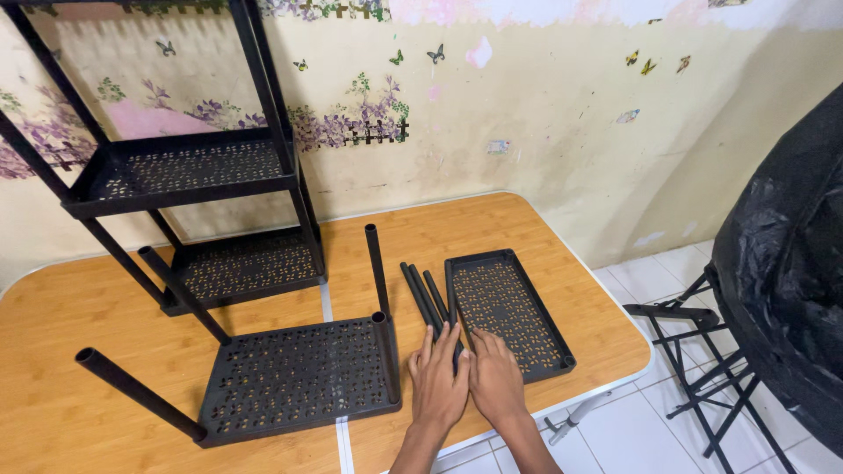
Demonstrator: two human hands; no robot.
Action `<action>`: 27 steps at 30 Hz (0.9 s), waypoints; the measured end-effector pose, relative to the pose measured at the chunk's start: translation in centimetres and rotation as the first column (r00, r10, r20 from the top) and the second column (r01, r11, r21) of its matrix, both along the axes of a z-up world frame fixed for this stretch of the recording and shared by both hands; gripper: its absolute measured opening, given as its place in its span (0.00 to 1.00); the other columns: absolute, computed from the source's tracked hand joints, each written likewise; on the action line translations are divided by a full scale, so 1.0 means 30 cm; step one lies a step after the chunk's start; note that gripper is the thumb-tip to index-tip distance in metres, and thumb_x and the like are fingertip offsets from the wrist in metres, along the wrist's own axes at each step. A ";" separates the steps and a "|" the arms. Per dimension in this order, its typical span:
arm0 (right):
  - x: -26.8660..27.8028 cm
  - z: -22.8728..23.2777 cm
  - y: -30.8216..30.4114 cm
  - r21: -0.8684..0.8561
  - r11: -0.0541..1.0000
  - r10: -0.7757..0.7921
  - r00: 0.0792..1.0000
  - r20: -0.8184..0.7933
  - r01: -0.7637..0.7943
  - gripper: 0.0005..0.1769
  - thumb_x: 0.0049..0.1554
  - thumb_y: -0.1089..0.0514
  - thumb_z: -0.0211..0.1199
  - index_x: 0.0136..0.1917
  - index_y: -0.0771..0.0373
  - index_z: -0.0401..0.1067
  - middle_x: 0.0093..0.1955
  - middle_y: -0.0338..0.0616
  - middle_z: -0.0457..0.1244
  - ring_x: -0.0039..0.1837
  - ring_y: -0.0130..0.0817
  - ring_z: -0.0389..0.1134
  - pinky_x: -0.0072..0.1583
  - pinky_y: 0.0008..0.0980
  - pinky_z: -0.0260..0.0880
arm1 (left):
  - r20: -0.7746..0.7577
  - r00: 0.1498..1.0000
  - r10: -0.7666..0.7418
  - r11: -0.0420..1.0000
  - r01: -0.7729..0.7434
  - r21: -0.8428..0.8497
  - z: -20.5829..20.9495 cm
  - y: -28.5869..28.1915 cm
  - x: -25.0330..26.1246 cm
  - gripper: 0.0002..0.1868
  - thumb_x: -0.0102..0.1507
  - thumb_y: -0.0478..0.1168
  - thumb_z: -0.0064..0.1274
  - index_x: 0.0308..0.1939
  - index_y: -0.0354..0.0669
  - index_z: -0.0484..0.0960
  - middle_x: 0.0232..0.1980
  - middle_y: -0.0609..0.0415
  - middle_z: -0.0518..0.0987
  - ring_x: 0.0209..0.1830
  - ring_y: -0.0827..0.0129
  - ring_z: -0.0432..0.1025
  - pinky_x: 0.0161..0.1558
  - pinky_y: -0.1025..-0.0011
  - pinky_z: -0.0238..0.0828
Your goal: The person assembles a black plastic storage shelf by inserting vertical poles into perforated shelf trays and stacking them on a wooden table. The person handles shelf trays and poles, aligning and pressing them into place to form a three-tier structure.
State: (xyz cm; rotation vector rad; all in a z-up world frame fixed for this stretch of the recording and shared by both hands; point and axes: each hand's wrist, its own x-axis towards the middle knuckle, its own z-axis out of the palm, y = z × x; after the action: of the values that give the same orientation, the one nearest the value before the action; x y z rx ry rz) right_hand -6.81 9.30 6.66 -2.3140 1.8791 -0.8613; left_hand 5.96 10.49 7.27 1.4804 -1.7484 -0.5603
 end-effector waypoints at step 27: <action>-0.001 0.027 -0.014 -0.013 0.998 -0.064 0.998 -0.012 0.064 0.23 0.58 0.60 0.56 0.65 0.71 0.68 0.69 0.50 0.62 0.71 0.49 0.60 0.69 0.45 0.60 | 0.070 0.997 -0.021 0.999 0.018 0.048 -0.002 -0.017 0.006 0.26 0.68 0.46 0.40 0.71 0.52 0.71 0.77 0.53 0.64 0.81 0.55 0.48 0.76 0.45 0.32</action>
State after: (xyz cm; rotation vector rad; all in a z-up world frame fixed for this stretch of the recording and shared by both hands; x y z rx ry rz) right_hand -6.85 8.87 7.48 -2.2829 1.9685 -0.8705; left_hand 6.16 9.97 7.20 1.5338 -1.8174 -0.5687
